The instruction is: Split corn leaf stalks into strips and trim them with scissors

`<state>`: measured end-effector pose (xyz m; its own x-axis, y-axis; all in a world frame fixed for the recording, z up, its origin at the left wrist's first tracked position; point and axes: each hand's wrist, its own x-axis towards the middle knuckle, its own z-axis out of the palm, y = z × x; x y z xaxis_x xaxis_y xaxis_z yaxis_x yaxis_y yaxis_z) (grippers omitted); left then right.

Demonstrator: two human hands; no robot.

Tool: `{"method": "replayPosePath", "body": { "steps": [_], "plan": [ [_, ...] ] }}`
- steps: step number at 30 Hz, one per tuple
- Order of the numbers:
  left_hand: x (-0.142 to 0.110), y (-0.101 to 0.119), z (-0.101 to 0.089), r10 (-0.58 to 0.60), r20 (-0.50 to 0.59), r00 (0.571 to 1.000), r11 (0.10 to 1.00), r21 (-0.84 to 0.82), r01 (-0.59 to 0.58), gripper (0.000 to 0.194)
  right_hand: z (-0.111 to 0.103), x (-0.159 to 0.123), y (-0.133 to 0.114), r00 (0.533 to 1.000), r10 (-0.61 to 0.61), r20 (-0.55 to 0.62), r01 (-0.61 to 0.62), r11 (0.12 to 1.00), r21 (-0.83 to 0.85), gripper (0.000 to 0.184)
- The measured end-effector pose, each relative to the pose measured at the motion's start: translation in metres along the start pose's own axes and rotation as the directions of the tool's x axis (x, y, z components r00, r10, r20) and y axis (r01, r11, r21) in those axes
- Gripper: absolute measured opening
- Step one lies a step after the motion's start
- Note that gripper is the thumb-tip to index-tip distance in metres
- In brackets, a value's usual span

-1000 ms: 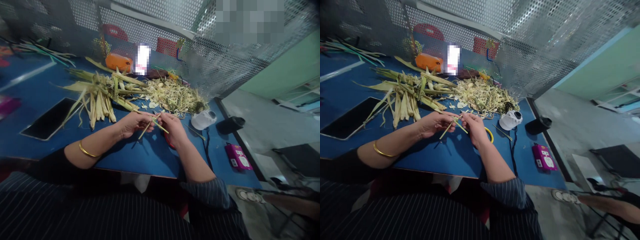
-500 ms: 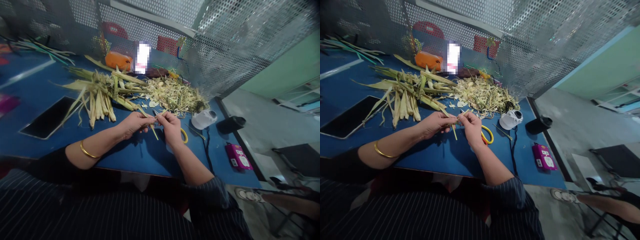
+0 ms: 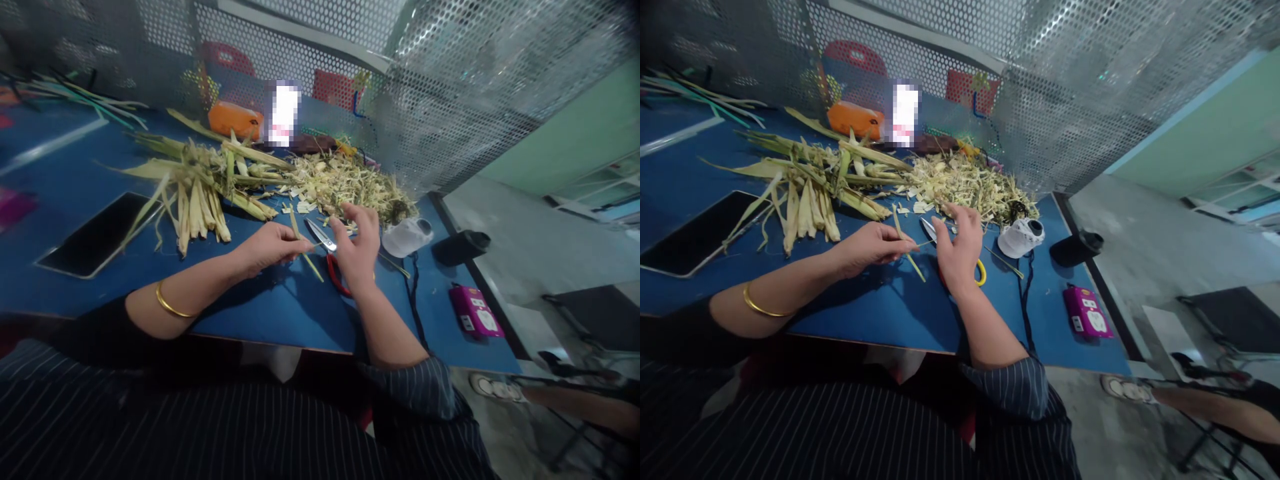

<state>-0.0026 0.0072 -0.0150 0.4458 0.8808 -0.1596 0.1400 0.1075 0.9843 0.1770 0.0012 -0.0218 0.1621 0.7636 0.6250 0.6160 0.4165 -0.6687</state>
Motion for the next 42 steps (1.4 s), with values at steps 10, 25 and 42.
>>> {"method": "replayPosePath", "body": {
  "steps": [10, 25, 42],
  "plan": [
    [-0.003, -0.003, 0.007, 0.042, 0.091, 0.995, 0.984, 0.168, -0.057, 0.027, 0.004, -0.006, -0.011, 0.906, 0.066, 0.418, -0.191, 0.945, 0.265, 0.025],
    [0.0, 0.0, 0.004, -0.072, 0.036, 0.997, 0.982, -0.172, 0.077, 0.037, 0.001, 0.003, -0.002, 0.935, 0.334, 0.117, -0.351, 0.837, 0.42, 0.02],
    [-0.001, 0.0, 0.006, -0.045, 0.029, 0.999, 0.998, -0.033, 0.046, 0.022, 0.005, -0.003, -0.001, 0.938, 0.255, 0.235, -0.318, 0.903, 0.29, 0.013]
  ]
}}
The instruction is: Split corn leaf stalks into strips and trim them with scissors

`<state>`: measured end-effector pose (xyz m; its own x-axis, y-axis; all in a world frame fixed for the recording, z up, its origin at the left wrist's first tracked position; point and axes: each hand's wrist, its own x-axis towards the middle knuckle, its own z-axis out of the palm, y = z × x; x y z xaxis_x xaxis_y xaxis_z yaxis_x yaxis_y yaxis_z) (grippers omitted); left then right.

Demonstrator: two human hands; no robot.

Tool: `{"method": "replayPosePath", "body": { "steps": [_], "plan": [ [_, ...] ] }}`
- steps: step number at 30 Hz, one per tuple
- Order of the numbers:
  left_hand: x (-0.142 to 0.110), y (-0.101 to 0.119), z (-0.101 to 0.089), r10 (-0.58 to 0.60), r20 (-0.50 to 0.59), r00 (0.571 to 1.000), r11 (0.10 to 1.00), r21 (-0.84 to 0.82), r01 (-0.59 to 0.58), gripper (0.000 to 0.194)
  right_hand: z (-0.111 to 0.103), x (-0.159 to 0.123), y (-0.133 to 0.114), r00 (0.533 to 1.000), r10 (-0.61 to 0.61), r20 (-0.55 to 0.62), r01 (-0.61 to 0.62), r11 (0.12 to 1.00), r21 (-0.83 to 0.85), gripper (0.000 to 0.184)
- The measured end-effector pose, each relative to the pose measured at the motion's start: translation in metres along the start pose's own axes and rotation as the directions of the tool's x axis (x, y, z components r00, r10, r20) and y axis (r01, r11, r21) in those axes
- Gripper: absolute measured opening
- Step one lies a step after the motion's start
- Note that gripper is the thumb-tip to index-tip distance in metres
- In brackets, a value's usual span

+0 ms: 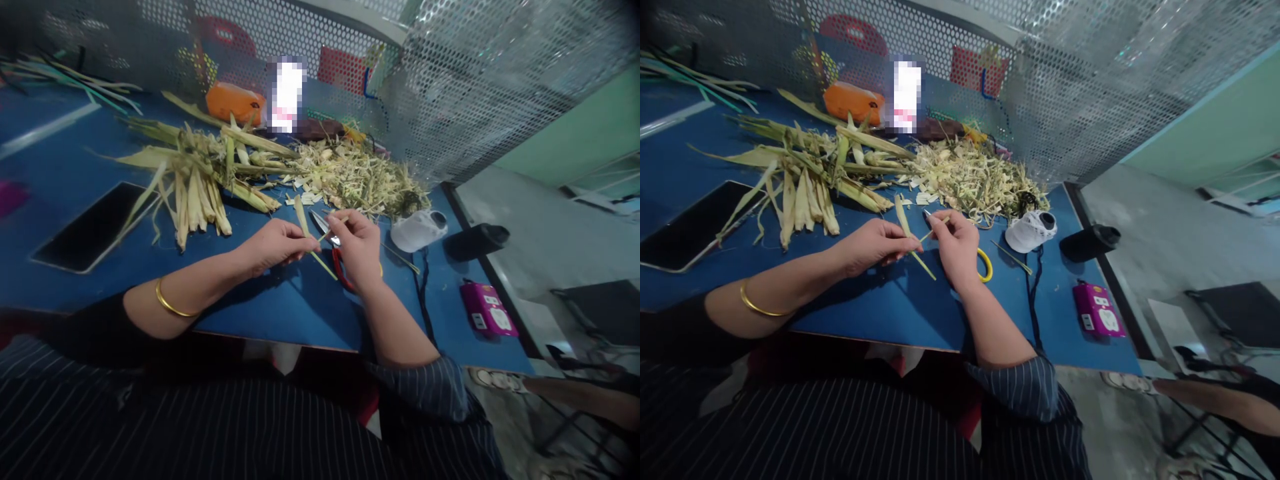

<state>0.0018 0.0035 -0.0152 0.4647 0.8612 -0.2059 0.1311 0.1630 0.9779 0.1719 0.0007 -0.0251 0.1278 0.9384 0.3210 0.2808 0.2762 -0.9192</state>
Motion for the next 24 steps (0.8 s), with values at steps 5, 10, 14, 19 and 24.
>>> {"method": "replayPosePath", "body": {
  "steps": [5, 10, 14, 19, 24],
  "plan": [
    [-0.002, -0.001, 0.002, 0.022, 0.024, 0.999, 0.979, 0.201, -0.026, 0.033, -0.004, 0.0, -0.011, 0.931, -0.293, 0.217, 0.356, 0.858, -0.369, 0.009],
    [-0.003, -0.001, 0.006, 0.024, 0.017, 1.0, 0.978, 0.207, -0.027, 0.034, 0.002, -0.006, -0.009, 0.935, -0.271, 0.23, 0.319, 0.925, -0.207, 0.022],
    [-0.004, 0.002, 0.008, 0.027, 0.053, 0.998, 0.983, 0.179, -0.036, 0.034, 0.008, -0.009, -0.005, 0.938, -0.327, 0.113, 0.344, 0.912, -0.225, 0.023],
    [-0.004, 0.003, 0.008, -0.006, 0.026, 1.0, 0.996, 0.086, 0.004, 0.028, 0.005, -0.007, -0.006, 0.907, -0.403, 0.125, 0.421, 0.839, -0.345, 0.02],
    [0.002, 0.001, -0.001, -0.086, -0.09, 0.992, 0.941, -0.336, 0.051, 0.027, -0.011, -0.011, -0.02, 0.757, -0.649, 0.076, 0.548, 0.567, -0.615, 0.015]
  ]
}}
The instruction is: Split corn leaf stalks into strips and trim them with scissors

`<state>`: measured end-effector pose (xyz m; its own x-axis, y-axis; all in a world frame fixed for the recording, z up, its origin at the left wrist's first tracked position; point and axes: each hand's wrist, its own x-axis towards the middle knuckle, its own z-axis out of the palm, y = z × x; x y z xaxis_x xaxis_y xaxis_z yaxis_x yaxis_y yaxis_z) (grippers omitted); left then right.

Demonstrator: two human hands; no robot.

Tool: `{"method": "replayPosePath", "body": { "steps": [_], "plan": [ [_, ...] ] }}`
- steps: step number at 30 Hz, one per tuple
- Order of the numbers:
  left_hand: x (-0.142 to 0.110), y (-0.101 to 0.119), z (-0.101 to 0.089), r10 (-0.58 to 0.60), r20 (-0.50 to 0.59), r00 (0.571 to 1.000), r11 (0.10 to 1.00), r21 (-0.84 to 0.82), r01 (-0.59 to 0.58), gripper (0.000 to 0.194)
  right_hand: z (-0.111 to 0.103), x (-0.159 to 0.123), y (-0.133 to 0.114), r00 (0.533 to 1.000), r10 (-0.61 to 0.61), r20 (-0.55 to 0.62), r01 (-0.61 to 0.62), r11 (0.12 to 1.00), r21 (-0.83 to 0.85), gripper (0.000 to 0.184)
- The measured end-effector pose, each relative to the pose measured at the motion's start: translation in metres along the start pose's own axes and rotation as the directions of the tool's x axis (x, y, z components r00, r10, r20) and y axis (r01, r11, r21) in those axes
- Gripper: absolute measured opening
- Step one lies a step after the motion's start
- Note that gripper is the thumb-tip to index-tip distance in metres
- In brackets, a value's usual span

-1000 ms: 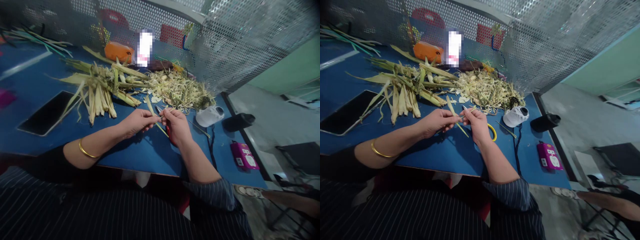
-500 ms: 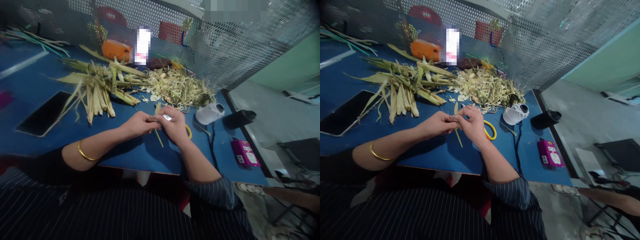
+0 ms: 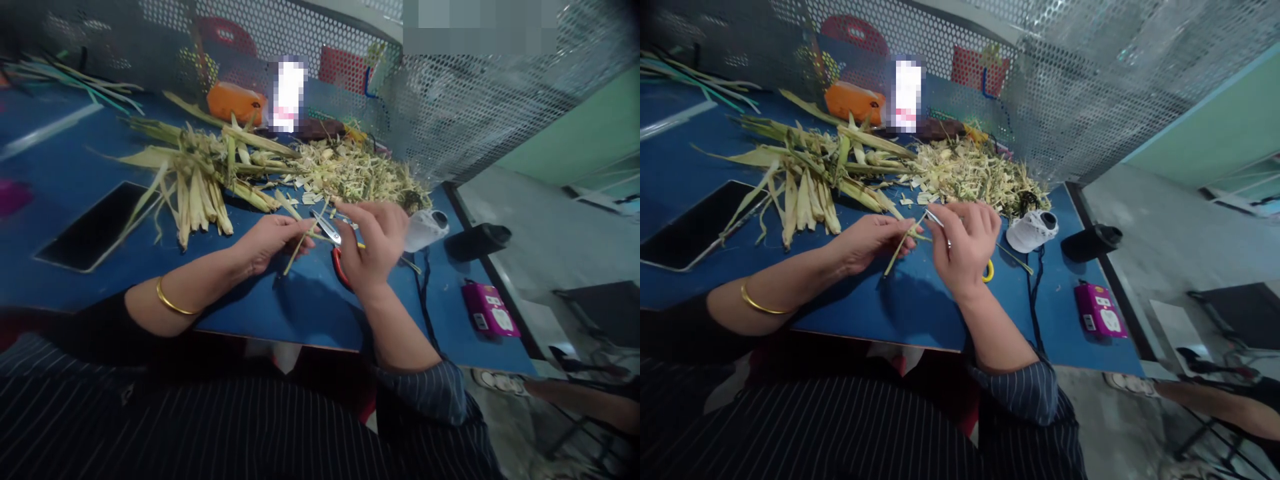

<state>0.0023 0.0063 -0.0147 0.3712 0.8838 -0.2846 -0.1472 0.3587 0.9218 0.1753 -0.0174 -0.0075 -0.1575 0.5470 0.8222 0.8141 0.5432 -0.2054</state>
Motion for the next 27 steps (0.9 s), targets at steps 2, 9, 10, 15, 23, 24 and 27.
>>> {"method": "replayPosePath", "body": {
  "steps": [2, 9, 10, 15, 23, 24, 27],
  "plan": [
    [0.003, 0.003, -0.004, 0.014, -0.024, 1.0, 0.993, -0.118, -0.017, 0.022, -0.003, -0.001, -0.003, 0.976, -0.194, 0.1, 0.2, 0.979, -0.047, 0.02],
    [0.005, 0.005, -0.005, 0.096, -0.084, 0.992, 0.979, -0.174, -0.109, 0.012, 0.014, -0.006, -0.01, 0.706, -0.426, 0.565, 0.499, 0.866, 0.029, 0.031],
    [0.005, 0.005, -0.005, 0.104, -0.094, 0.99, 0.977, -0.175, -0.12, 0.013, 0.015, -0.006, -0.009, 0.698, -0.424, 0.578, 0.504, 0.864, 0.025, 0.03],
    [0.007, 0.003, -0.005, 0.08, -0.097, 0.992, 0.977, -0.192, -0.097, 0.015, 0.015, -0.006, -0.01, 0.71, -0.43, 0.558, 0.536, 0.844, -0.031, 0.027],
    [0.003, 0.004, 0.001, 0.065, -0.172, 0.983, 0.964, -0.243, -0.106, 0.029, 0.016, -0.012, -0.016, 0.8, -0.487, 0.35, 0.478, 0.871, 0.119, 0.024],
    [0.003, 0.004, 0.001, 0.063, -0.17, 0.983, 0.965, -0.242, -0.103, 0.028, 0.016, -0.012, -0.017, 0.807, -0.49, 0.33, 0.473, 0.871, 0.136, 0.024],
    [0.002, 0.005, 0.001, 0.057, -0.168, 0.984, 0.968, -0.232, -0.095, 0.024, 0.017, -0.014, -0.017, 0.819, -0.486, 0.306, 0.452, 0.874, 0.179, 0.025]
  ]
}}
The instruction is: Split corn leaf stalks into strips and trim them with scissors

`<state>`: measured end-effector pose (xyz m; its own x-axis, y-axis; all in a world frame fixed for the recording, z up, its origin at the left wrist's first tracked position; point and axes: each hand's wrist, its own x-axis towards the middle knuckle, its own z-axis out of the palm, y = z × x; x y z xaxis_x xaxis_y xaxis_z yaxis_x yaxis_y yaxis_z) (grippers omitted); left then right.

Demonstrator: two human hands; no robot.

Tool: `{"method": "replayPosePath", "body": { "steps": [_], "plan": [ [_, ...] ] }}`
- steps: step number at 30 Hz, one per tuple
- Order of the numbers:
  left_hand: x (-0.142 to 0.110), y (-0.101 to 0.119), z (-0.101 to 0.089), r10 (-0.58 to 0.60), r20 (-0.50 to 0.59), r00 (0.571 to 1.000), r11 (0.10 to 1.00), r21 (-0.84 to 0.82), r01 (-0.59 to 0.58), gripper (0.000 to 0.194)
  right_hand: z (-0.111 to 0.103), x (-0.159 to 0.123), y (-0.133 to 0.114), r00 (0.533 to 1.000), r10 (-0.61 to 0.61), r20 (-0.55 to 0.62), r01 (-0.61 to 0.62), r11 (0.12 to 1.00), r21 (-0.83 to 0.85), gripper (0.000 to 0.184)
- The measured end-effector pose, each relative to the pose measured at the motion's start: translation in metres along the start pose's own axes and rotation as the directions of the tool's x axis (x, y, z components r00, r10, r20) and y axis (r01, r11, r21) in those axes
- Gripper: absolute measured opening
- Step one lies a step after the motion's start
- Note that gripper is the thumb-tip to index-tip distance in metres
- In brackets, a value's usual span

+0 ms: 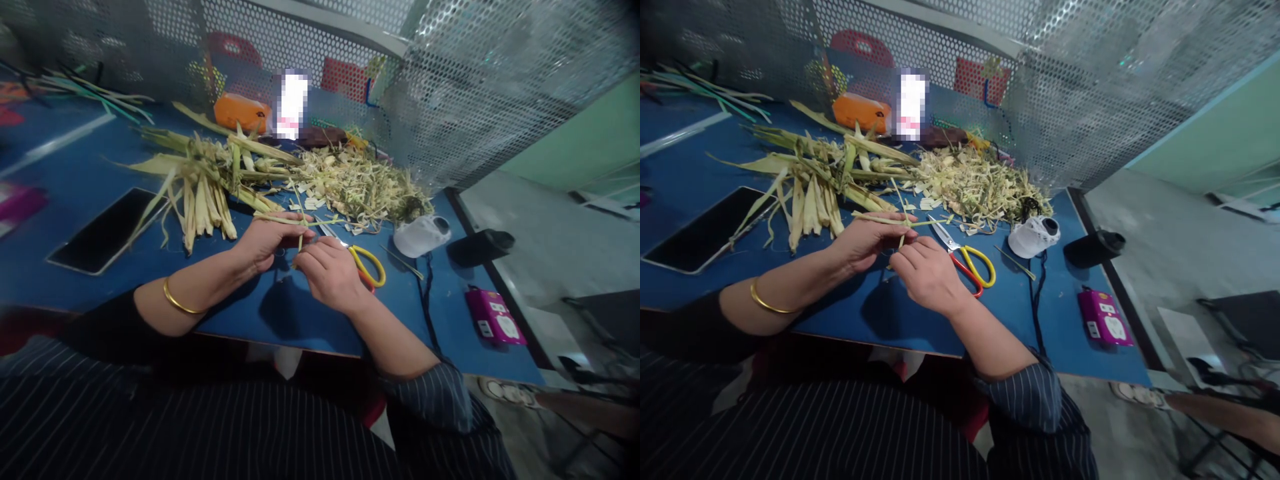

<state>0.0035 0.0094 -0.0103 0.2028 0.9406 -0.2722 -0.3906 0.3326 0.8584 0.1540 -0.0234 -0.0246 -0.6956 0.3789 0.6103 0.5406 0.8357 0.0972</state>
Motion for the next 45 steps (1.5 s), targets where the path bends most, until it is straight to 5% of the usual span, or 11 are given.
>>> {"method": "replayPosePath", "body": {
  "steps": [6, 13, 18, 23, 28, 38, 45],
  "plan": [
    [0.004, 0.001, -0.004, -0.017, 0.023, 1.0, 1.0, 0.013, 0.017, 0.026, 0.003, -0.001, 0.0, 0.988, 0.125, -0.095, -0.108, 0.979, 0.171, 0.018],
    [0.005, 0.019, -0.013, -0.069, 0.208, 0.976, 0.996, -0.04, 0.078, 0.036, -0.006, -0.003, 0.002, 0.819, 0.547, -0.175, -0.414, 0.773, 0.481, 0.01],
    [0.004, 0.034, -0.018, -0.154, 0.307, 0.939, 0.979, -0.084, 0.188, 0.045, -0.011, -0.003, 0.004, 0.768, 0.632, -0.099, -0.476, 0.668, 0.572, 0.018],
    [0.004, 0.03, -0.017, -0.066, 0.246, 0.967, 0.996, 0.068, 0.051, 0.038, -0.009, -0.002, 0.008, 0.747, 0.643, -0.169, -0.531, 0.73, 0.43, 0.023],
    [0.005, 0.017, -0.012, 0.041, 0.191, 0.981, 0.963, 0.255, -0.089, 0.043, -0.003, -0.004, 0.012, 0.689, 0.694, -0.208, -0.58, 0.7, 0.417, 0.01],
    [0.006, 0.013, -0.013, 0.046, 0.132, 0.99, 0.955, 0.284, -0.082, 0.045, -0.003, -0.004, 0.016, 0.81, 0.556, -0.189, -0.544, 0.831, 0.116, 0.01],
    [0.006, 0.008, -0.01, 0.186, 0.113, 0.976, 0.899, 0.381, -0.216, 0.023, -0.004, 0.0, 0.006, 0.872, 0.488, -0.038, -0.477, 0.864, 0.158, 0.016]
  ]
}}
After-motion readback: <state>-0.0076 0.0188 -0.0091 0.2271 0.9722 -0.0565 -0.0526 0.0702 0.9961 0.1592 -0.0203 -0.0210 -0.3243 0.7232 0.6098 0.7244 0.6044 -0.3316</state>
